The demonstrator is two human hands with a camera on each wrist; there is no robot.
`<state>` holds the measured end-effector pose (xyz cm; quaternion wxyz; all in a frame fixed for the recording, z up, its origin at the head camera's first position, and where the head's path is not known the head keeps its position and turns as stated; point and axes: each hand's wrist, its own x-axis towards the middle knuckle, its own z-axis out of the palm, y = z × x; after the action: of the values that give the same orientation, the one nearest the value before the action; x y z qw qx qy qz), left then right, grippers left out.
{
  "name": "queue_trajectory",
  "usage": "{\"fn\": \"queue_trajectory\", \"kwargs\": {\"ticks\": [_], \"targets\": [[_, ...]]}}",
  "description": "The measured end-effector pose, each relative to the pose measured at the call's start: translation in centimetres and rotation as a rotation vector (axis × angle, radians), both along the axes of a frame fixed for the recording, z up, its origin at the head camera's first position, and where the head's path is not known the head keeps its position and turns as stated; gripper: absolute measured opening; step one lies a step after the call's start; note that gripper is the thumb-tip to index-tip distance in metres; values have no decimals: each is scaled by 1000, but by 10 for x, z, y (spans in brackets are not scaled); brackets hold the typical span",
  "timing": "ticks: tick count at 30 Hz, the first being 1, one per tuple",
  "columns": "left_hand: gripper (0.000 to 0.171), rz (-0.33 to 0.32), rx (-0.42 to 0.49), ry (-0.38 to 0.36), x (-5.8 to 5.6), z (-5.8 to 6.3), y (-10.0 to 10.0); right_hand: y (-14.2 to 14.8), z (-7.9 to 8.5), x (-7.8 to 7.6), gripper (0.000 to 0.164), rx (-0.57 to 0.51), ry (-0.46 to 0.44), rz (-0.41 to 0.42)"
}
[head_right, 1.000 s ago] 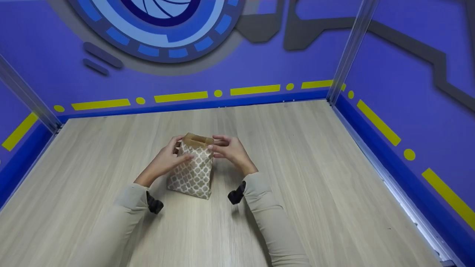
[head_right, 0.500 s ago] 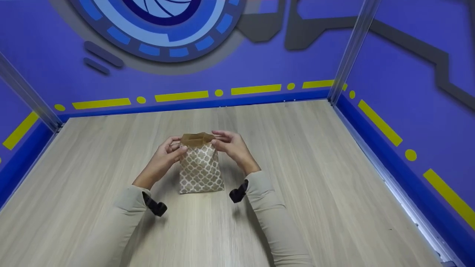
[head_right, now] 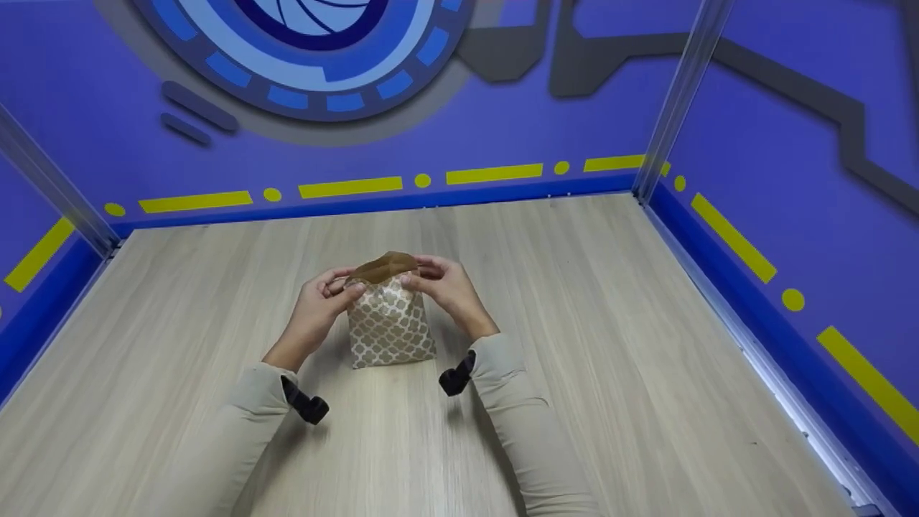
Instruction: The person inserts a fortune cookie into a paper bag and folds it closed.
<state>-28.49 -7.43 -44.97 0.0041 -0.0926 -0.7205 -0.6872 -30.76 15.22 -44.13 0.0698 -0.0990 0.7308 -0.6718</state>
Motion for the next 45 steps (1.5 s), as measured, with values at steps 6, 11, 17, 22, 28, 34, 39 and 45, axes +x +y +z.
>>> {"fn": "queue_trajectory", "kwargs": {"ticks": [6, 11, 17, 22, 28, 34, 39, 45], "targets": [[32, 37, 1, 25, -1, -4, 1, -2, -2, -1, 46, -46, -1, -24], [30, 48, -15, 39, -2, -7, 0, -1, -4, -1, 40, -33, -6, -47], [29, 52, -38, 44, -3, -12, -3, -1, -7, 0, 36, -32, -19, -55], [28, 49, -62, 68, -3, -16, -7, -1, -9, -1, 34, -19, -14, -48], [29, 28, -61, 72, -5, -21, -11, 3, -9, 1, 31, 15, 28, 0], [32, -16, -69, 79, -6, -23, -16, 7, -10, -2, 28, 73, 37, 60], [35, -74, -78, 100, 5, -10, -18, 13, -15, -4, 35, 116, 98, 136], [38, -120, -112, 129, 13, 1, -21, 21, -14, -4, 42, 160, 140, 245]]}}
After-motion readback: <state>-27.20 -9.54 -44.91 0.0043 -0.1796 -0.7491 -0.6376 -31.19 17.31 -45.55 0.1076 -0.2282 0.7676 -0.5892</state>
